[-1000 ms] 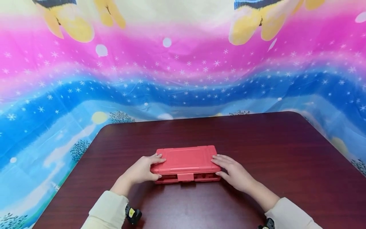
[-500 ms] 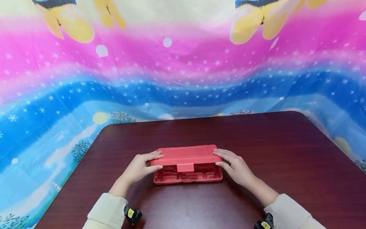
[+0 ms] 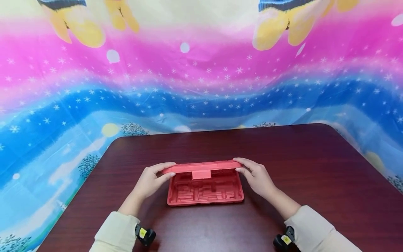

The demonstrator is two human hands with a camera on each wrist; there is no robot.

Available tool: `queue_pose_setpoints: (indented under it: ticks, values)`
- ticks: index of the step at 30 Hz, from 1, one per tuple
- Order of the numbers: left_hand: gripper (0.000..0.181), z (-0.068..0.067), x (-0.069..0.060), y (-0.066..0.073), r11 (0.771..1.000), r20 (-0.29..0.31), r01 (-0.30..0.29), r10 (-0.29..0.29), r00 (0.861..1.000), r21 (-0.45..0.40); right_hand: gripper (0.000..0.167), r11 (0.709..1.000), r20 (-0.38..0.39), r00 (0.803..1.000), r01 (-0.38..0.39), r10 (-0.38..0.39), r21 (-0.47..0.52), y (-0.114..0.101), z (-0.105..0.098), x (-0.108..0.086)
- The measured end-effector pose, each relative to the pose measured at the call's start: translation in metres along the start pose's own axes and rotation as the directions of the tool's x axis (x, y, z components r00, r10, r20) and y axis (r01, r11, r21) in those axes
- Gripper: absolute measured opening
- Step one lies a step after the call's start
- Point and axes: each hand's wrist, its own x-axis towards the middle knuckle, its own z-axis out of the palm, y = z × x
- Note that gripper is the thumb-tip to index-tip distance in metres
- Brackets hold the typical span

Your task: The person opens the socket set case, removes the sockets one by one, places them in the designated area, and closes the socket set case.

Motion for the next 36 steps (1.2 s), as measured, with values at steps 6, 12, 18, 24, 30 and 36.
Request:
queue_pose_setpoints:
  ticks: [6,12,18,24,30,36]
  values:
    - [0.032,-0.006,0.000,0.007,0.999,-0.017,0.048,-0.048,0.999,0.002,0.031,1.000,-0.011,1.000,0.013,-0.013,-0.009,-0.002,-0.002,0.006]
    - [0.030,-0.011,0.004,0.013,0.998,-0.048,0.055,-0.055,0.997,-0.001,0.028,1.000,-0.048,0.999,-0.008,0.007,-0.013,-0.004,-0.003,0.012]
    - [0.033,-0.015,0.011,0.016,0.997,-0.043,0.080,-0.080,0.996,-0.001,0.025,0.998,-0.030,0.998,-0.056,0.057,0.028,-0.005,-0.005,0.021]
    - [0.031,-0.017,0.023,0.015,0.993,-0.040,0.116,-0.115,0.993,0.030,0.025,0.979,0.020,0.988,-0.154,0.153,0.134,-0.001,-0.007,0.035]
    - [0.033,-0.018,0.031,0.013,0.990,-0.052,0.132,-0.130,0.990,0.037,0.026,0.960,0.085,0.973,-0.228,0.216,0.163,0.002,-0.006,0.049]
    - [0.034,-0.018,0.030,0.011,0.991,-0.088,0.127,-0.122,0.989,0.051,0.024,0.950,0.100,0.968,-0.246,0.230,0.194,0.003,-0.007,0.054]
